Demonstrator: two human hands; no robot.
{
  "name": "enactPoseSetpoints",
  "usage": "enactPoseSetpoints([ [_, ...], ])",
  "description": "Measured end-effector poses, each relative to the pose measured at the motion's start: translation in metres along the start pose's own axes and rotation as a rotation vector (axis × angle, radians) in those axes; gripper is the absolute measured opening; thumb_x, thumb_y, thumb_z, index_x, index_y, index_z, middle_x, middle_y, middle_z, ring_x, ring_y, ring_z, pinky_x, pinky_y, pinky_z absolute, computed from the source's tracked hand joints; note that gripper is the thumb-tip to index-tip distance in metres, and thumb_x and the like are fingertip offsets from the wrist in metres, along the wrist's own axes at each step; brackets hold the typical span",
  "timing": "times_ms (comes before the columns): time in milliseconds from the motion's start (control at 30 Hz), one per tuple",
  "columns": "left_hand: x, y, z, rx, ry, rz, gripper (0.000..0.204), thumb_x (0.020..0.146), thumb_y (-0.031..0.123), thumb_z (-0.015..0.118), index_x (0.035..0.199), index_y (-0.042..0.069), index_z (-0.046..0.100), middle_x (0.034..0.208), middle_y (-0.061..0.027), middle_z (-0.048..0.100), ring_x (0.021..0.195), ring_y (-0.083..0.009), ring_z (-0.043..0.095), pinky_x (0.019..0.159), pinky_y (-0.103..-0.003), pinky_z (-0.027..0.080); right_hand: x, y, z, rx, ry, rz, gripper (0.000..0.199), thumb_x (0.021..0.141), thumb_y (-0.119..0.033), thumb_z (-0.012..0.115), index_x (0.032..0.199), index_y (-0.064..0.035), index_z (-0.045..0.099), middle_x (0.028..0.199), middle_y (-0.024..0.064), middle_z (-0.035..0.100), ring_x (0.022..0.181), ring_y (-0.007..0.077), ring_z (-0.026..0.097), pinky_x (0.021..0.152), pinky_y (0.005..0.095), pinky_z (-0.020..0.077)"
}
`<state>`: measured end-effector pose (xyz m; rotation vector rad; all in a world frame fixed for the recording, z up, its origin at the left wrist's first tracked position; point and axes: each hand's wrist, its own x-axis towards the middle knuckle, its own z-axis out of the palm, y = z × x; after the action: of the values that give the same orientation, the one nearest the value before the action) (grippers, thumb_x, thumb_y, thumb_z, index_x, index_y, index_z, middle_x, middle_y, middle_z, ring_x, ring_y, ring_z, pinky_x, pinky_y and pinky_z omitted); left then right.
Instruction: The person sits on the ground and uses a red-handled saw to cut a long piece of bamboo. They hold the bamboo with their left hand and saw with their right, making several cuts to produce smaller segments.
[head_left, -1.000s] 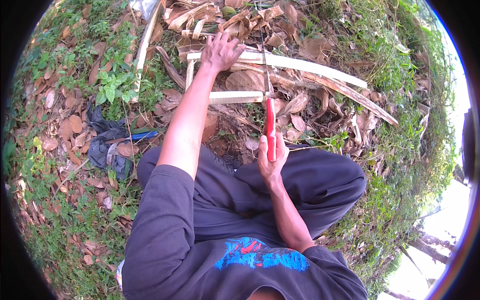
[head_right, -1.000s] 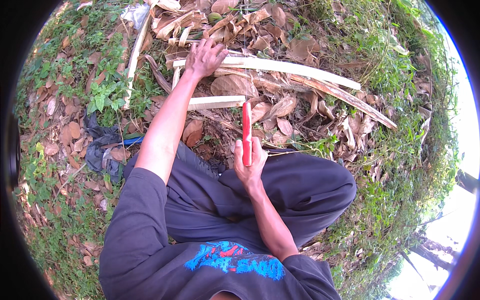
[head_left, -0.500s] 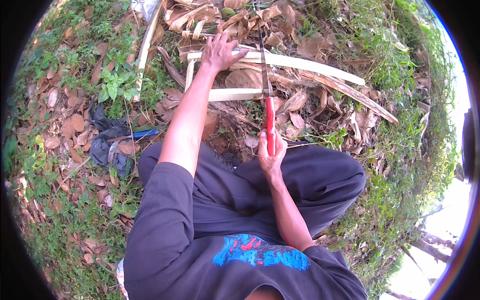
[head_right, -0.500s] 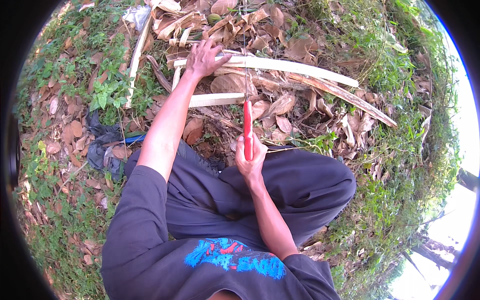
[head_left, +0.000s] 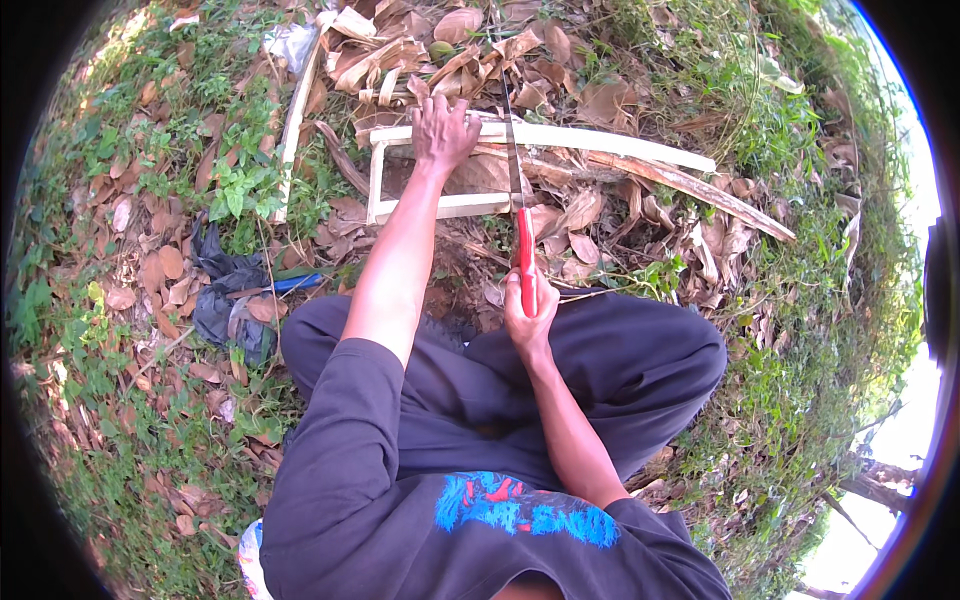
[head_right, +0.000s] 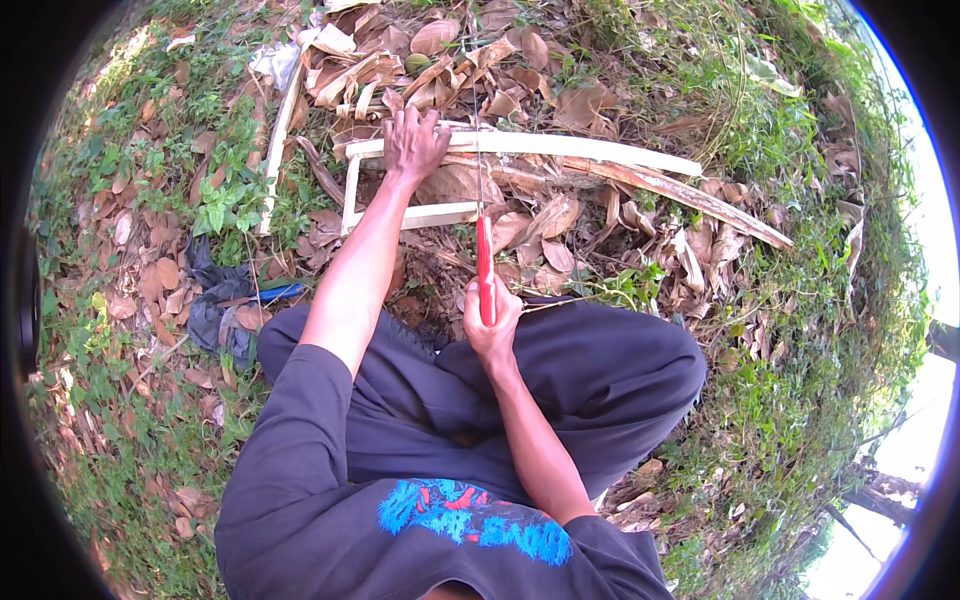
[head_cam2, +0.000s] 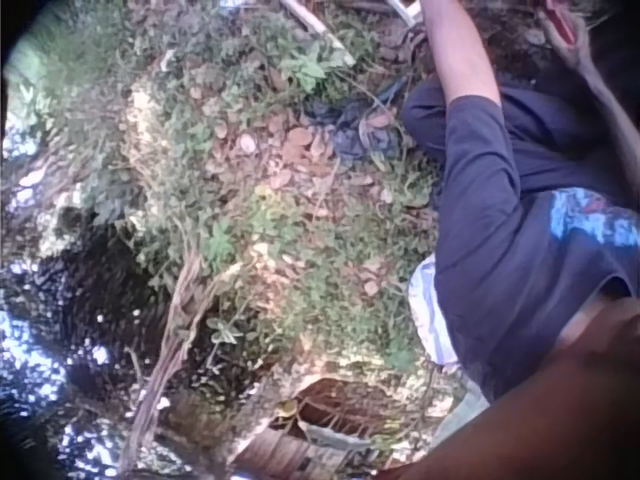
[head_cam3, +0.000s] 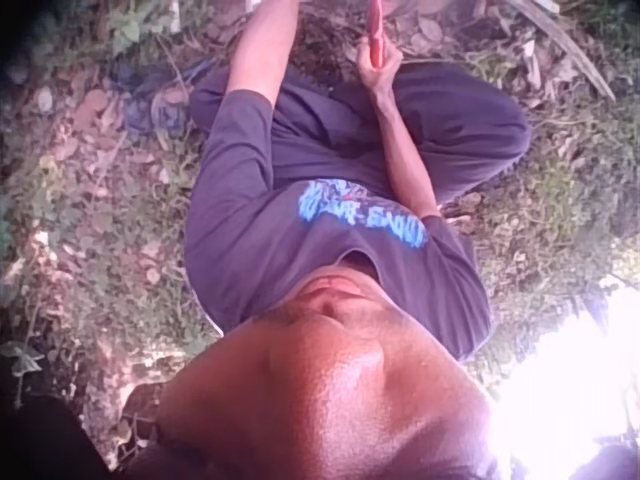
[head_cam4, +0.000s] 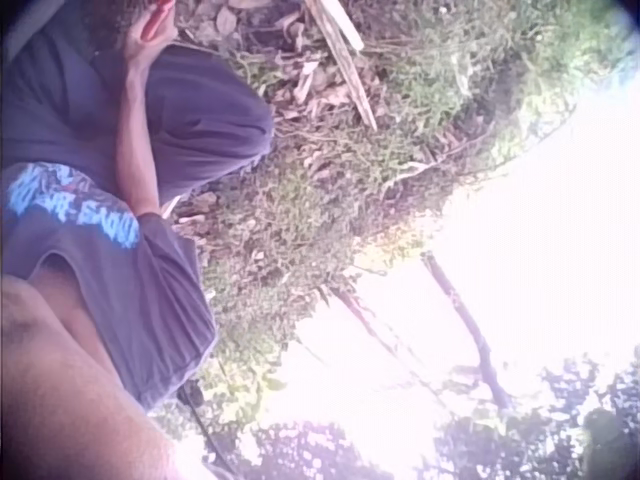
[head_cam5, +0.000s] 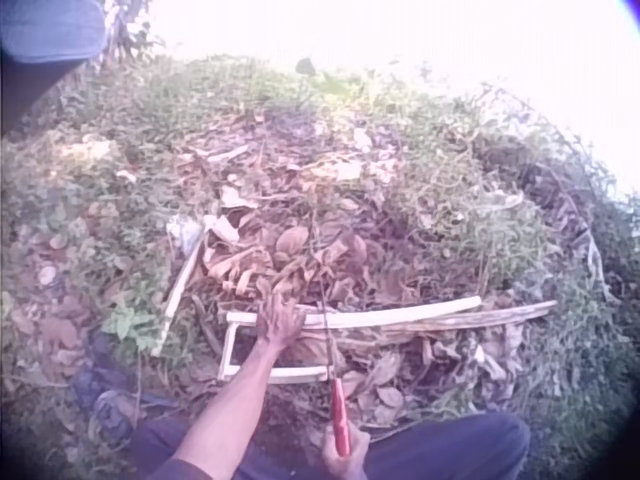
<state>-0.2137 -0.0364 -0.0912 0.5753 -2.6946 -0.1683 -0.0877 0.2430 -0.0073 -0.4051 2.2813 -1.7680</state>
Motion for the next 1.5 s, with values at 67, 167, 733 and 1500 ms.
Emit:
enactPoseSetpoints([
  [67,-0.003,0.0,0.004,-0.022,0.03,-0.014,0.043,0.092,0.041,0.052,0.114,0.007,0.067,0.099,-0.0179,0.059,0.095,-0.03,0.058,0.082,-0.048,0.043,-0.004,0.0,0.003,-0.01,0.002,-0.004,0.008,0.091,-0.004,0.06,0.084,0.0008,0.06,0.055,0.005,0.05,0.045,0.0112,0.047,0.046,0.0305,0.0387],
  [167,0.002,-0.001,0.005,-0.051,0.01,-0.011,0.045,0.091,0.04,0.052,0.118,0.006,0.066,0.097,-0.0183,0.06,0.09,-0.0316,0.061,0.079,-0.047,0.048,-0.004,0.004,0.005,-0.025,-0.006,0.012,0.006,0.091,-0.004,0.06,0.088,0.0006,0.062,0.058,0.0031,0.052,0.049,0.0094,0.046,0.049,0.0287,0.0391],
  [733,0.002,0.001,-0.002,-0.089,-0.135,-0.096,0.049,0.094,0.042,0.049,0.124,0.007,0.064,0.104,-0.0191,0.06,0.093,-0.031,0.064,0.08,-0.044,0.053,-0.013,0.005,0.002,-0.035,0.008,-0.082,0.002,0.089,-0.002,0.062,0.088,0.0,0.061,0.055,0.0067,0.052,0.043,0.0185,0.051,0.047,0.0321,0.0409],
  [1500,0.001,-0.003,0.006,-0.099,-0.127,-0.068,0.047,0.094,0.039,0.052,0.126,0.007,0.064,0.099,-0.0168,0.059,0.084,-0.0268,0.063,0.074,-0.041,0.053,-0.008,-0.052,-0.007,-0.046,-0.022,0.06,0.01,0.092,-0.005,0.061,0.083,0.0008,0.061,0.055,0.003,0.05,0.047,0.0074,0.045,0.046,0.0268,0.0379],
])
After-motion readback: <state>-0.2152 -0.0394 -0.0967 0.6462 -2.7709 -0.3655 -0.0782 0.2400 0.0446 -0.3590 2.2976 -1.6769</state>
